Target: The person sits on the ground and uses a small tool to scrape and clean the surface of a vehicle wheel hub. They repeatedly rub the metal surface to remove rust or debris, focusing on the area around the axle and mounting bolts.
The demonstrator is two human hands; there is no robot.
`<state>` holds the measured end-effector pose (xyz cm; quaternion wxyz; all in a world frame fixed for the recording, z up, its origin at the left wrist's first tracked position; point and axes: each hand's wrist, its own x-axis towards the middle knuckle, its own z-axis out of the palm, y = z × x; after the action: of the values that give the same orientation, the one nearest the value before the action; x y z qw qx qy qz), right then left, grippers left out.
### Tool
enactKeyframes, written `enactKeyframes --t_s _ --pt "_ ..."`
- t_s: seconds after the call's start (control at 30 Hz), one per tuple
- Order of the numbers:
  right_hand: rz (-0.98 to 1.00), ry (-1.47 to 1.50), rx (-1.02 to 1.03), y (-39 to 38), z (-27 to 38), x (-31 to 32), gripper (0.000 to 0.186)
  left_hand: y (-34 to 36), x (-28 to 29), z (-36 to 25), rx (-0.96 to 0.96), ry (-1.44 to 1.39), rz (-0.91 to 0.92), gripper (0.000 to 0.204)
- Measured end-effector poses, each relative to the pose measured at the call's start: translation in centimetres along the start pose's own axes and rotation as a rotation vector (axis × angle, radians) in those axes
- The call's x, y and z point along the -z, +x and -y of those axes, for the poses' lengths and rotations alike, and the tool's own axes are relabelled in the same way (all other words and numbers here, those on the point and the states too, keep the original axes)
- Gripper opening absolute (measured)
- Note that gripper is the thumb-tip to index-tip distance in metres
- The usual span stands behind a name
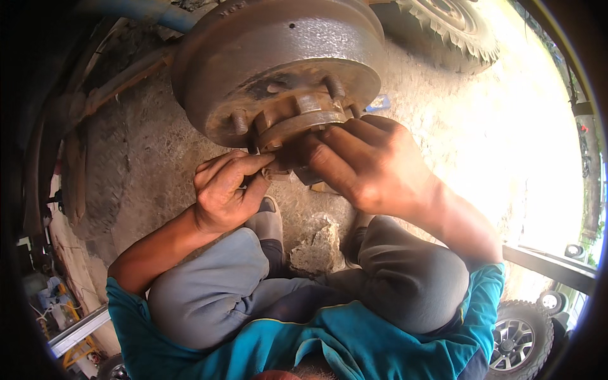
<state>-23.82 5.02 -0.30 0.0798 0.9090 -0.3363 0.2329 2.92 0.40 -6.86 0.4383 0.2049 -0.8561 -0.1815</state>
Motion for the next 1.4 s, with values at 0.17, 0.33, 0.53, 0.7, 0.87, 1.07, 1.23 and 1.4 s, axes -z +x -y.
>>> enactKeyframes --t_s 0.17,0.33,0.53,0.7,0.87,1.07,1.23,1.4 --pt "-0.012 0.023 0.115 -0.1 -1.4 0.0 0.039 -0.7 -0.9 1.0 -0.053 0.024 -0.067 0.038" --pt "-0.057 0.012 0.192 -0.4 -2.1 -1.0 0.040 -1.5 -1.5 1.7 -0.111 0.041 -0.123 0.040" --pt "0.026 -0.126 0.216 -1.0 -1.7 -0.4 0.042 -0.9 -2.1 0.9 -0.119 0.041 -0.154 0.034" --pt "-0.118 -0.072 0.184 -0.3 -1.7 -1.2 0.040 -0.3 -1.5 -0.1 -0.012 -0.013 -0.103 0.030" --pt "-0.042 0.040 0.076 1.0 -0.6 -0.9 0.039 -1.2 -0.6 0.5 -0.017 0.025 -0.079 0.034" --pt "-0.048 -0.067 0.122 0.9 -0.5 -0.9 0.037 -1.0 -1.0 0.6 -0.003 0.007 -0.045 0.034" --pt "0.015 -0.071 0.116 0.9 -0.5 -0.1 0.037 -1.2 -1.4 0.2 0.046 -0.056 -0.098 0.032" --pt "-0.024 -0.091 0.131 0.2 -0.7 -0.8 0.034 -1.3 -2.1 0.2 0.061 -0.095 -0.120 0.032"
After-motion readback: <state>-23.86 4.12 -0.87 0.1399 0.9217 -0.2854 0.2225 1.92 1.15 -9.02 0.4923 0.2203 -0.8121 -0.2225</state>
